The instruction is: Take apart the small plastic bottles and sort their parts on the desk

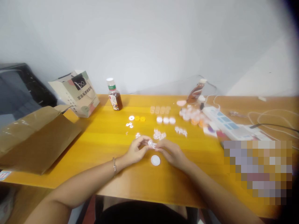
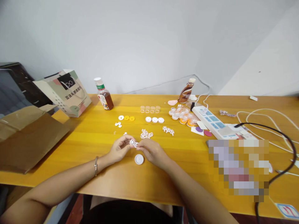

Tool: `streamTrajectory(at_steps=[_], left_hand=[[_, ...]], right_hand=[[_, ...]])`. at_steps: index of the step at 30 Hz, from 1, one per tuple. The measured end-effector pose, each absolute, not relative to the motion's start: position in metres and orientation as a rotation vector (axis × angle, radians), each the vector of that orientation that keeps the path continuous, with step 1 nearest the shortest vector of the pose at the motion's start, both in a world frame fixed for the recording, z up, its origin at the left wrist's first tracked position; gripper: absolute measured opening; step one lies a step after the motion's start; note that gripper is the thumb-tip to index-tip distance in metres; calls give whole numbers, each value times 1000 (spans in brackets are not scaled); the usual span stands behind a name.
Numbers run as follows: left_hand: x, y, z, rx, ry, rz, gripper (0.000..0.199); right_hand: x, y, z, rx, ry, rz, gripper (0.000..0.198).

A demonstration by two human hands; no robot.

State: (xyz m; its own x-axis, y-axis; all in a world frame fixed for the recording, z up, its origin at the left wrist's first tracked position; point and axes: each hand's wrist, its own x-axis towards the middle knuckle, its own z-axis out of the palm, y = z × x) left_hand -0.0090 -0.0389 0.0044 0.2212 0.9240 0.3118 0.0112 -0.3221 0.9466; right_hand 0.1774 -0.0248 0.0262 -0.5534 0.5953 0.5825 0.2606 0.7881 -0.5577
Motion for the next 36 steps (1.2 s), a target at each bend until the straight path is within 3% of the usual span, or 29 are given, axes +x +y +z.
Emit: streamTrajectory(at_steps=[14,23,36], left_hand=[[0,-54,11,1587,899,1255,15],[-15,-36,11,1539,994,1359,20],[-11,-41,6,1704,993,1203,22]], right_hand=[[184,-27,22,-413,-2236,200,13],[204,8,24,-1156,-1784,362,21],[196,26,-1,-1142,-1989,476,25]])
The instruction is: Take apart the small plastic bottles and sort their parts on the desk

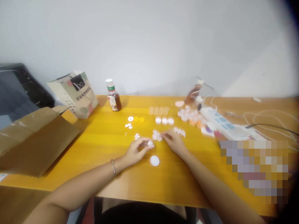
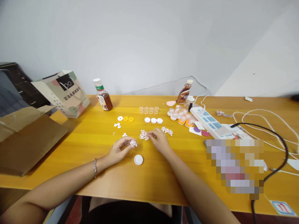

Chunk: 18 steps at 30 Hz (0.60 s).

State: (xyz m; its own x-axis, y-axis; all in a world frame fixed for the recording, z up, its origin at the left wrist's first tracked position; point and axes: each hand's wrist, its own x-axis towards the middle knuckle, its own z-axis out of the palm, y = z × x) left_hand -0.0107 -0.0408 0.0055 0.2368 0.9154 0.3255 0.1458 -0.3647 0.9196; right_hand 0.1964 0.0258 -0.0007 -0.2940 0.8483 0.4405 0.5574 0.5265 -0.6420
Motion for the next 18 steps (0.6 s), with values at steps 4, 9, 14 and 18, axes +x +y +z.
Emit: streamTrajectory(at_steps=[4,9,14,18], left_hand=[[-10,-41,5,1678,985,1180,23],[-9,-41,2,1630,951,1176,25],[-10,-40,6,1832,977,1196,29],[-10,-39,10,1979,990,1182,29]], right_hand=[[198,25,0,-1128,-2009,521,23],[199,25,1,-1149,-2013,541,20],[194,16,12,-1156,-1957,530,22],[183,-3,23,-1044,-1942,669,20]])
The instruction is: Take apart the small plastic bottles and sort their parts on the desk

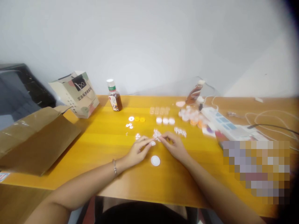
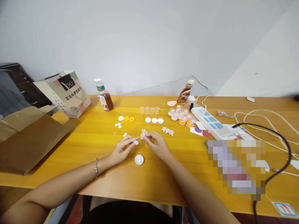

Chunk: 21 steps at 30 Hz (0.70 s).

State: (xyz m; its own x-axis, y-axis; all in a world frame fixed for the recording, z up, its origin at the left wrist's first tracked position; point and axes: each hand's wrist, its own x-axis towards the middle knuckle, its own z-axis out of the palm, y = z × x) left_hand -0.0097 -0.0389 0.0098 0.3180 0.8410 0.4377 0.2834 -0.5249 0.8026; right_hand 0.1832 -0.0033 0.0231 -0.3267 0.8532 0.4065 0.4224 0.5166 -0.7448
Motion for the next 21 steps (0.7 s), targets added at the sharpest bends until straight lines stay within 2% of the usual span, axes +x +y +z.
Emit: streamTrajectory(at_steps=[4,11,15,21], left_hand=[[-7,-39,7,1875,959,1153,26],[-4,-39,4,1662,1074,1195,21],[-2,-40,6,1648,1074,1130,29],[3,-41,4,1502,1048,1142,32]], right_hand=[[171,-21,24,-939,-1961,802,15],[164,-32,25,-888,-1863,838,10],[164,-34,30,-869,-1843,922,9],[162,-35,28,-895,-1762,1042,15]])
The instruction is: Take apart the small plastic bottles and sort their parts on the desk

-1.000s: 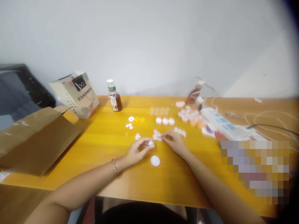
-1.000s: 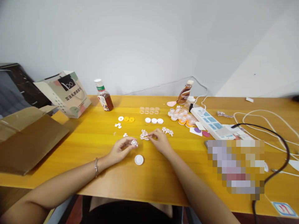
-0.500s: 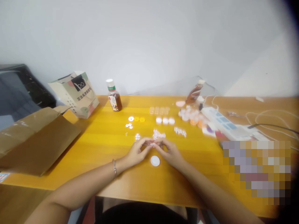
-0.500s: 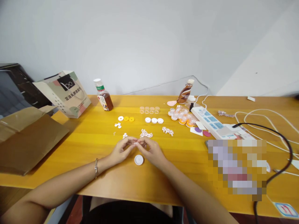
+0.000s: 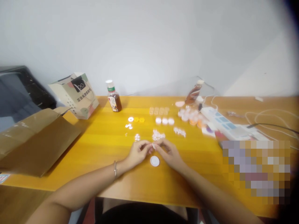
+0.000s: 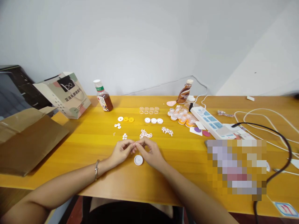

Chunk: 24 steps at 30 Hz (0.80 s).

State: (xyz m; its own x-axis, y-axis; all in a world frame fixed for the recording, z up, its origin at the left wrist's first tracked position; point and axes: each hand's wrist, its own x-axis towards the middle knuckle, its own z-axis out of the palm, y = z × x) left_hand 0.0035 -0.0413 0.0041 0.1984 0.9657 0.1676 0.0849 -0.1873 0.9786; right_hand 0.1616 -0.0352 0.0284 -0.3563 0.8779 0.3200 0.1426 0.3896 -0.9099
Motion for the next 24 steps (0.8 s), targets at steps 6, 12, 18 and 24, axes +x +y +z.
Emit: streamTrajectory(at_steps=[6,12,18,24], left_hand=[[4,-39,3,1423,1003,1096,34],[2,-37,5,1329,922,1078,36],[1,-36,6,1271,914,1076,36],[0,-36,5,1253,889,1072,35]], right_hand=[[161,-33,26,-916,-1603,1201,19],[162,-30,30,-876,-1550,1358,18],[168,-26,31,-898,-1575,1387,20],[172,-26,30,-964,-1797,1197,24]])
